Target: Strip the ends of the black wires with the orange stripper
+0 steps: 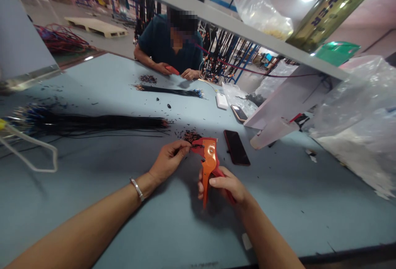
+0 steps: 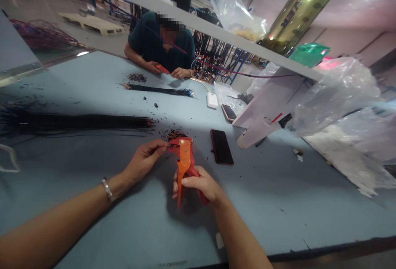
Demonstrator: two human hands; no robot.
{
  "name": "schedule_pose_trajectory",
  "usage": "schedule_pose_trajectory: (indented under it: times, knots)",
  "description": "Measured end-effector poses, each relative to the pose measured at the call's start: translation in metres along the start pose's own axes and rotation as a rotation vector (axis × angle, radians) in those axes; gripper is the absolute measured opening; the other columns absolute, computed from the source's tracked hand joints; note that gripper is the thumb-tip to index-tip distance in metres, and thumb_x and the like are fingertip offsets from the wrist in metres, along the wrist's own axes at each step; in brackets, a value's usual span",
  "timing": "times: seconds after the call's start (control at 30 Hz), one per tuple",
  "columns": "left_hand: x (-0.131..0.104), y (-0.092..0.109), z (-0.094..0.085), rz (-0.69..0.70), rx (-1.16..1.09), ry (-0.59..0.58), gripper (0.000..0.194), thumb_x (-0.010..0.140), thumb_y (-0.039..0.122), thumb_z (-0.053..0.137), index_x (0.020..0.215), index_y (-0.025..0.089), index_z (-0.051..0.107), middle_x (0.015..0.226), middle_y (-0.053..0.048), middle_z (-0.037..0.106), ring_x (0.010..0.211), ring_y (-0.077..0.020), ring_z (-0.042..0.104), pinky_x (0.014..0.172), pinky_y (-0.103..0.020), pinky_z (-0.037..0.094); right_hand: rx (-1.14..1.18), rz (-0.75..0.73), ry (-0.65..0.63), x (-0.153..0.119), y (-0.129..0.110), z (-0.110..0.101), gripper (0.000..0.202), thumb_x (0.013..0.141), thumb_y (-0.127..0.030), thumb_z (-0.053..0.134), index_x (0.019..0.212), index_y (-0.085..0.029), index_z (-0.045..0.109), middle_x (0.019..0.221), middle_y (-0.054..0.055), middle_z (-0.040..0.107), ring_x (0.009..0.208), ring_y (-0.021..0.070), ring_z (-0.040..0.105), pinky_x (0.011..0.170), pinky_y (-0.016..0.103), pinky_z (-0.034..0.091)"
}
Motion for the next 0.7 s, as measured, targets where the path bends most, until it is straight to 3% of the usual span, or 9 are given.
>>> schedule_pose_trajectory:
  times: [0.33,0.7]
  knots:
    - [-0.001,0.006,0.004,0.037,-0.012,-0.065,0.020,0.085,0.031,0.055,0.082,0.016,0.068,0.075,-0.002,0.065,0.074,-0.0145,0.056,0.072,-0.025,0.044,-0.162,0.006,-0.034,0.001,0.000,-0.003,0.033,0.072,-0.035,0.073,0.092,-0.011,0.061,0.080,0.007,0.065,0.070,0.0193,0.065,0.064,0.031,0.053]
    - [-0.003,0.009,0.010,0.028,-0.089,-0.129,0.021,0.085,0.032,0.057,0.083,0.016,0.070,0.078,-0.004,0.068,0.074,-0.0152,0.058,0.072,-0.027,0.046,-0.394,-0.016,-0.031,-0.007,-0.016,-0.005,0.031,0.075,-0.037,0.071,0.093,-0.013,0.061,0.079,0.006,0.065,0.071,0.0179,0.060,0.066,0.030,0.048]
Point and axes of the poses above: each hand's wrist, its own x-axis towards the middle knuckle, its own z-axis out of the palm, y = z × x, the point moved 10 cm from there along x, towards the middle knuckle
